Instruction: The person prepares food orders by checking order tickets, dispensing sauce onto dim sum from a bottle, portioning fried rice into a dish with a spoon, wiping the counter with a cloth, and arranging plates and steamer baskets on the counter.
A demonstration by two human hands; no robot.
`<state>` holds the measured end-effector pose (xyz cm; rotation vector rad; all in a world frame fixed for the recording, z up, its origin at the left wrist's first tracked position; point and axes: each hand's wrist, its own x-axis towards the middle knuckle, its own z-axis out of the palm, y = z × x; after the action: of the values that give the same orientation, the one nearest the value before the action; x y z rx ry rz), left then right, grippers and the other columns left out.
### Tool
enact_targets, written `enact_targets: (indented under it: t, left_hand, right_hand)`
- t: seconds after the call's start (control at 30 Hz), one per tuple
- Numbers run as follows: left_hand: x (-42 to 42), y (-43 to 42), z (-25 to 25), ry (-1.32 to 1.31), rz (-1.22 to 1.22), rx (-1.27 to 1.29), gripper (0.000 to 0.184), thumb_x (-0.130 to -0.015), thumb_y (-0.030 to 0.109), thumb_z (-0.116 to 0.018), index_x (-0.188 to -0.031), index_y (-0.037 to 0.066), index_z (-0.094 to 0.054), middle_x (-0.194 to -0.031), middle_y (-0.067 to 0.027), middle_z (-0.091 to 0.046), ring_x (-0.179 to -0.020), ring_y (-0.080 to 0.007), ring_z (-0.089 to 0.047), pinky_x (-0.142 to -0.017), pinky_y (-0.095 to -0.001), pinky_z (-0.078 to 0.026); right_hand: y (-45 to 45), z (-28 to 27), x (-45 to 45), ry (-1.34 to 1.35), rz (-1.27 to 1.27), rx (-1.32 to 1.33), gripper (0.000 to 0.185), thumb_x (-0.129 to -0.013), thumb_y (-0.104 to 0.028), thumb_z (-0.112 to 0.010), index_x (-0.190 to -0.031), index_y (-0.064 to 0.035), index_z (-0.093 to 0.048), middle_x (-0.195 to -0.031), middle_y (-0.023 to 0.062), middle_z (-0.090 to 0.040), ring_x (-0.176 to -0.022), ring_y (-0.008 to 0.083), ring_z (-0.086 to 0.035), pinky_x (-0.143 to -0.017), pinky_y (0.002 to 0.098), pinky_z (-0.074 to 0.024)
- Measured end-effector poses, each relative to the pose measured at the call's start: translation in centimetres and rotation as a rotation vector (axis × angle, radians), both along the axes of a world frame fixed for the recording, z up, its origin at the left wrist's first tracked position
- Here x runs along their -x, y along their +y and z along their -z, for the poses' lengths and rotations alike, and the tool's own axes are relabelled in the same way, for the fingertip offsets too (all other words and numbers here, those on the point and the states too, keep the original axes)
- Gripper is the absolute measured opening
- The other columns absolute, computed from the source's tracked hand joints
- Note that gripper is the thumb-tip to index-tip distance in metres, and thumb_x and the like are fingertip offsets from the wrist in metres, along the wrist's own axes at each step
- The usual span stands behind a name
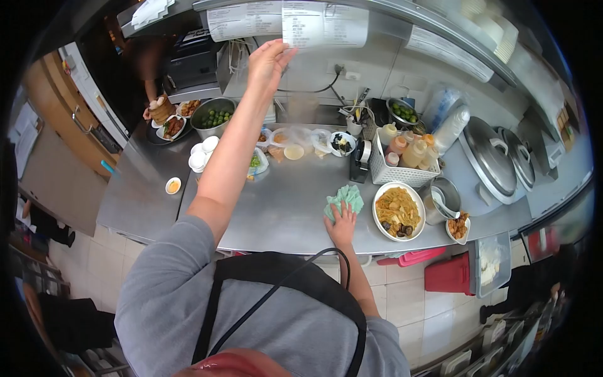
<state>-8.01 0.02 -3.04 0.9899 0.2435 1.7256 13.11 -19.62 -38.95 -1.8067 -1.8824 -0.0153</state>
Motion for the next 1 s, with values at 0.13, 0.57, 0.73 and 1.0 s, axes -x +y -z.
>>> enact_targets:
  t: [0.13, 0.57, 0.73, 1.0]
  left_hand:
    - [-0.2, 0.2, 0.3, -0.018, -0.029, 0.018, 0.011, -0.074, -0.001, -0.054, -0.084, -0.007, -0.053, -0.082, -0.0113, -0.057, -0.076, -0.0195, -0.057, -0.073, -0.0314, -0.05]
    - [0.3, -0.6, 0.0, -0.037, -0.025, 0.038, 0.011, -0.075, -0.002, -0.053, -0.083, -0.01, -0.052, -0.084, -0.0154, -0.056, -0.078, -0.0225, -0.057, -0.073, -0.03, -0.051]
    - [0.3, -0.2, 0.2, -0.063, -0.006, 0.06, 0.013, -0.073, -0.002, -0.056, -0.083, -0.007, -0.052, -0.082, -0.0117, -0.056, -0.071, -0.0191, -0.058, -0.067, -0.0285, -0.053]
    - [0.3, 0.0, 0.3, -0.03, 0.022, 0.019, 0.009, -0.075, -0.003, -0.053, -0.083, -0.007, -0.05, -0.082, -0.0111, -0.054, -0.074, -0.018, -0.056, -0.073, -0.0299, -0.052]
  right_hand:
    - [0.1, 0.2, 0.2, -0.007, -0.001, -0.007, 0.046, -0.074, -0.036, -0.057, -0.115, -0.0177, -0.05, -0.128, 0.0131, -0.036, -0.122, 0.0336, -0.026, -0.098, 0.0506, -0.019]
    - [0.2, -0.2, 0.6, -0.037, -0.003, 0.007, 0.045, -0.076, -0.037, -0.056, -0.116, -0.018, -0.049, -0.129, 0.011, -0.035, -0.122, 0.0335, -0.027, -0.098, 0.0499, -0.0199]
    - [0.2, 0.1, 0.4, -0.042, 0.021, -0.004, 0.045, -0.075, -0.037, -0.057, -0.115, -0.0179, -0.049, -0.128, 0.0118, -0.036, -0.122, 0.0335, -0.027, -0.098, 0.0502, -0.0206]
    - [0.1, 0.2, 0.1, -0.026, 0.008, -0.012, 0.046, -0.073, -0.036, -0.057, -0.115, -0.0174, -0.05, -0.128, 0.0123, -0.036, -0.122, 0.0333, -0.027, -0.098, 0.0499, -0.0207]
